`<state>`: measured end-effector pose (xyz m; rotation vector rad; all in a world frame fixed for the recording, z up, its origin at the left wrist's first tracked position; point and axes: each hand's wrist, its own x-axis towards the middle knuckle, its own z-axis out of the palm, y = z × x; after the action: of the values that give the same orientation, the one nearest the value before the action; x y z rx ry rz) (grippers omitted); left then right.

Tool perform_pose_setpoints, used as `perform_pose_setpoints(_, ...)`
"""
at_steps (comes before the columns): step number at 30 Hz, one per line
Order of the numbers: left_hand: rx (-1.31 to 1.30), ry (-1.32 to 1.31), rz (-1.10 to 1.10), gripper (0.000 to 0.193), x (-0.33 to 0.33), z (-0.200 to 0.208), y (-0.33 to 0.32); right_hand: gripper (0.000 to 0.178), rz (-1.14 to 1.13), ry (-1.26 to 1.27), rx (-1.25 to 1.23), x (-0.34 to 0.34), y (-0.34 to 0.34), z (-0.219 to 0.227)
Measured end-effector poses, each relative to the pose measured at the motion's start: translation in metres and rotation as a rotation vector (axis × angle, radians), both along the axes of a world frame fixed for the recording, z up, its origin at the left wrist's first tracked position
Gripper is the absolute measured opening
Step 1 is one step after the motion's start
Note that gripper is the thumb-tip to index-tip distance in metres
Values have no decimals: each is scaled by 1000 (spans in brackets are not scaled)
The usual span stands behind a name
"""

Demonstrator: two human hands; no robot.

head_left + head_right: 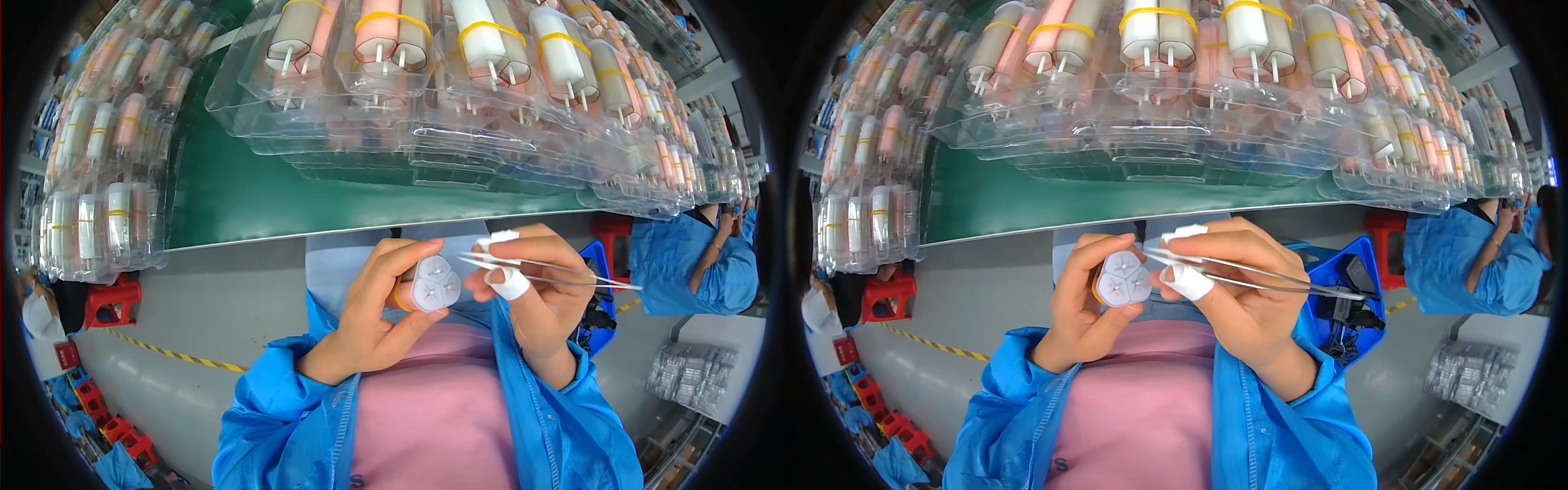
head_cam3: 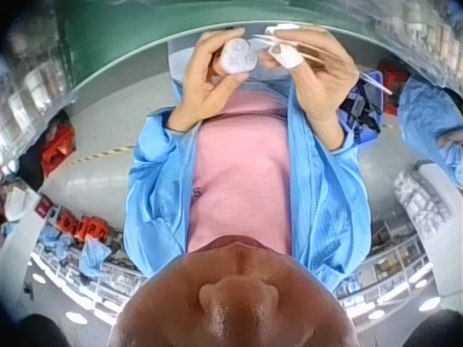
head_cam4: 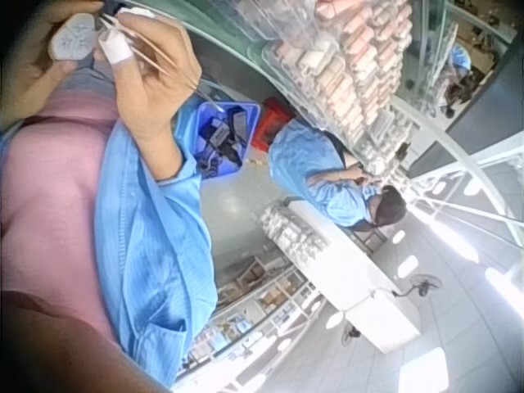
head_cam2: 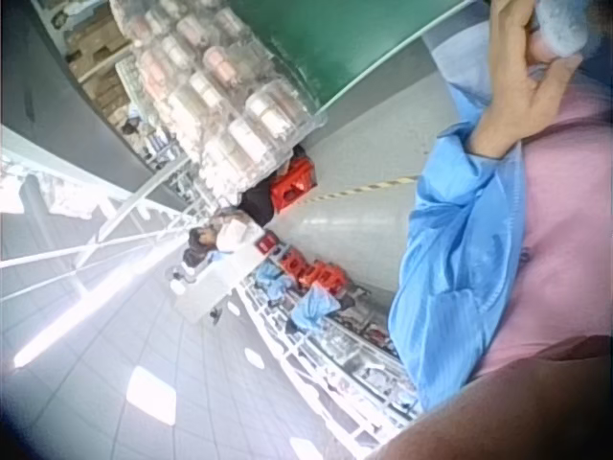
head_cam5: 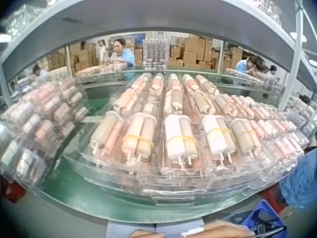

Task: The recorder uses tweezers and a cotton swab to assemble and clean small cylindrical components in a factory production area.

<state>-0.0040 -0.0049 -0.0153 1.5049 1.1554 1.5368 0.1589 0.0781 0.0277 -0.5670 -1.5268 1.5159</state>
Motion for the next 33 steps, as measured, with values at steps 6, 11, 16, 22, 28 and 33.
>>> perform_pose_setpoints(6,46,44,11,55,-2,3,1,22,46,79,-224,-2,-3,9)
perform_pose_setpoints(11,55,58,31,54,-2,1,2,20,-32,-49,-11,-3,-5,4)
perform_pose_setpoints(16,56,127,39,56,-2,2,2,18,-74,-89,154,-8,-3,0)
perform_pose_setpoints(22,101,226,74,55,-3,0,2,18,-63,-128,208,-8,-2,2)
perform_pose_setpoints(28,85,132,134,54,3,0,1,18,-66,-124,196,-9,-2,3)
perform_pose_setpoints(33,103,160,147,54,2,1,2,17,-75,-119,203,-11,-2,1)
